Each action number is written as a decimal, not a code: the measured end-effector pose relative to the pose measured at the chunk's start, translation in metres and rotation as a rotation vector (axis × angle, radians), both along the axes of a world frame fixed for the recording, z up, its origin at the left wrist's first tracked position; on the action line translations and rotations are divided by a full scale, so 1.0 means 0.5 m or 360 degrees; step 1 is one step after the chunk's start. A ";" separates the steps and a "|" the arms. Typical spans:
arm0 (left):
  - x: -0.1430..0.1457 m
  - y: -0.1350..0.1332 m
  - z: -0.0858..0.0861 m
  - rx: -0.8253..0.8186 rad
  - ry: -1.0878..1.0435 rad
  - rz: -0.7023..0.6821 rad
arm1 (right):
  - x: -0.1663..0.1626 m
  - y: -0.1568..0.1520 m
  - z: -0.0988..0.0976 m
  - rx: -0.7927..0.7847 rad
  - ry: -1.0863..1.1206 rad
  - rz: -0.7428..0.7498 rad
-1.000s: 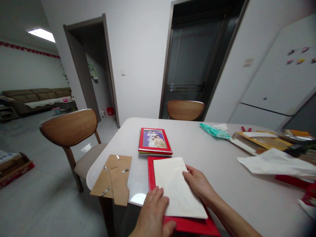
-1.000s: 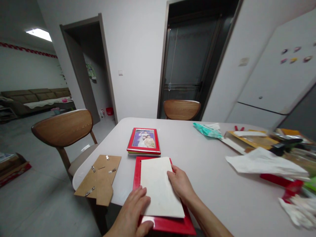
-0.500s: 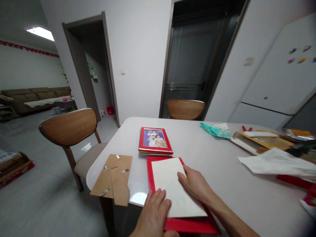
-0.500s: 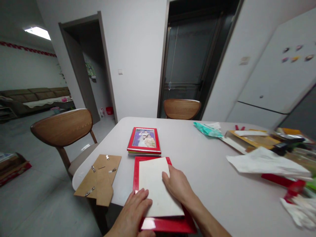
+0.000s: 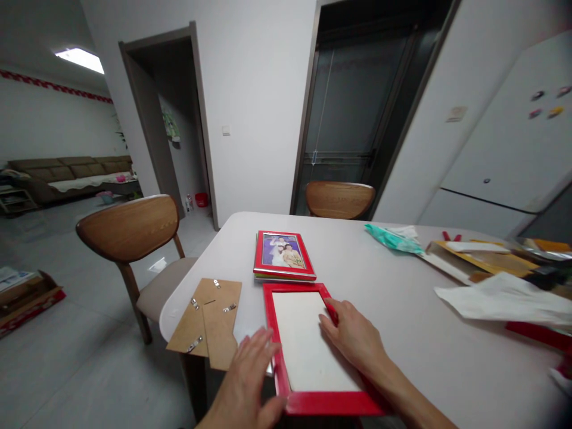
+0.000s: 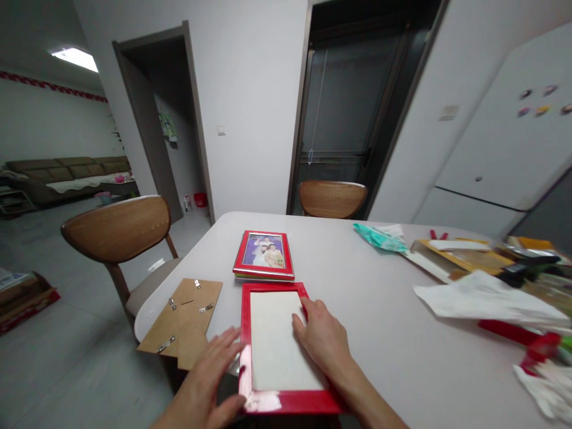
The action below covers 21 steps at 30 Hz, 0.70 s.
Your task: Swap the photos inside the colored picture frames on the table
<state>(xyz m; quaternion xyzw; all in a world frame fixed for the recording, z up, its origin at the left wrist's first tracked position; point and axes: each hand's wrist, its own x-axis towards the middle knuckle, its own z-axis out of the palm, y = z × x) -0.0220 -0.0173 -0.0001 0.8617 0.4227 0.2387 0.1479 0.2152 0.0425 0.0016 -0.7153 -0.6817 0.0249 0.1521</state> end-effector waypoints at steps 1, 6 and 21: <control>-0.033 0.005 0.000 0.0030 0.0017 0.0140 | -0.001 0.000 -0.002 0.0022 0.0021 -0.0016; -0.172 0.039 -0.018 -0.0023 0.0398 0.0797 | -0.018 0.006 0.001 -0.0008 0.0045 -0.0031; -0.187 0.048 -0.071 0.0238 0.0197 0.0820 | -0.327 -0.004 0.009 0.0038 0.0252 0.0777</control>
